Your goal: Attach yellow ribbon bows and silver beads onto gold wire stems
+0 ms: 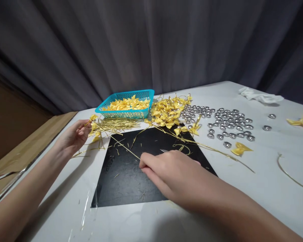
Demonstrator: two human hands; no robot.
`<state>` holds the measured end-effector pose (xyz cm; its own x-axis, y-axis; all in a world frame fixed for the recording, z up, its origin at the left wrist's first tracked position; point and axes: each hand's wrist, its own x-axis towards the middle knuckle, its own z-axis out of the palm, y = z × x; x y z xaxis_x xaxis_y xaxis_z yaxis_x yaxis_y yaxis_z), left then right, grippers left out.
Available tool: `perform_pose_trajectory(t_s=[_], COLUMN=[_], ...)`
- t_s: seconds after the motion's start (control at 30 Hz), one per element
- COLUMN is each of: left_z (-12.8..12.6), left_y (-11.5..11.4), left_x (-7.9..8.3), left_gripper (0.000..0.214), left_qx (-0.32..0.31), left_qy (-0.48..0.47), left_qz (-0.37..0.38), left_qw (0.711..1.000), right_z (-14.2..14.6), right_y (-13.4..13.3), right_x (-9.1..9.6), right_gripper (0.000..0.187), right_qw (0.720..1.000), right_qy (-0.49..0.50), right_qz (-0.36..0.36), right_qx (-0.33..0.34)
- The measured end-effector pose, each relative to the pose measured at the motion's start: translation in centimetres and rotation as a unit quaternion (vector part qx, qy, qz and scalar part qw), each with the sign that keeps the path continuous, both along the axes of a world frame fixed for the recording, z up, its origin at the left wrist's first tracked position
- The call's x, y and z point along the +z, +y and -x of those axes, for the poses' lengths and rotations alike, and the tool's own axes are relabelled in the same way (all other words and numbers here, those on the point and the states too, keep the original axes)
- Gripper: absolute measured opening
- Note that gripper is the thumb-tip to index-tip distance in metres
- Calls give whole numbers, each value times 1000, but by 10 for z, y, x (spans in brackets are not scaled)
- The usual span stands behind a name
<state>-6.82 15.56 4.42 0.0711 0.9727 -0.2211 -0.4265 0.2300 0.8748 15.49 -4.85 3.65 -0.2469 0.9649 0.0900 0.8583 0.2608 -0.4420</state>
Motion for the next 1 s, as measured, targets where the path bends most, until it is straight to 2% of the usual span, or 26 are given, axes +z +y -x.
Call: perform_pose_trajectory(t_s=[0.23, 0.47, 0.63, 0.87, 1.0], left_z=[12, 2, -17, -45, -47], left_y=[15, 7, -19, -83, -103], left_x=[-8, -11, -12, -39, -48], left_gripper=[20, 20, 21, 13, 15], left_qx=[3, -8, -40, -175, -216], left_qy=[22, 41, 41, 42, 51], left_qz=[-8, -7, -4, 12, -9], left_qw=[1000, 999, 998, 984, 975], right_z=[-2, 6, 2, 4, 12], right_y=[-1, -12, -5, 8, 11], right_x=[4, 9, -6, -10, -13], right_gripper=[11, 16, 7, 14, 18], right_qw=[998, 985, 969, 955, 950], right_qy=[64, 168, 244, 289, 307], right_qz=[0, 25, 24, -22, -54], right_qx=[15, 33, 17, 61, 18])
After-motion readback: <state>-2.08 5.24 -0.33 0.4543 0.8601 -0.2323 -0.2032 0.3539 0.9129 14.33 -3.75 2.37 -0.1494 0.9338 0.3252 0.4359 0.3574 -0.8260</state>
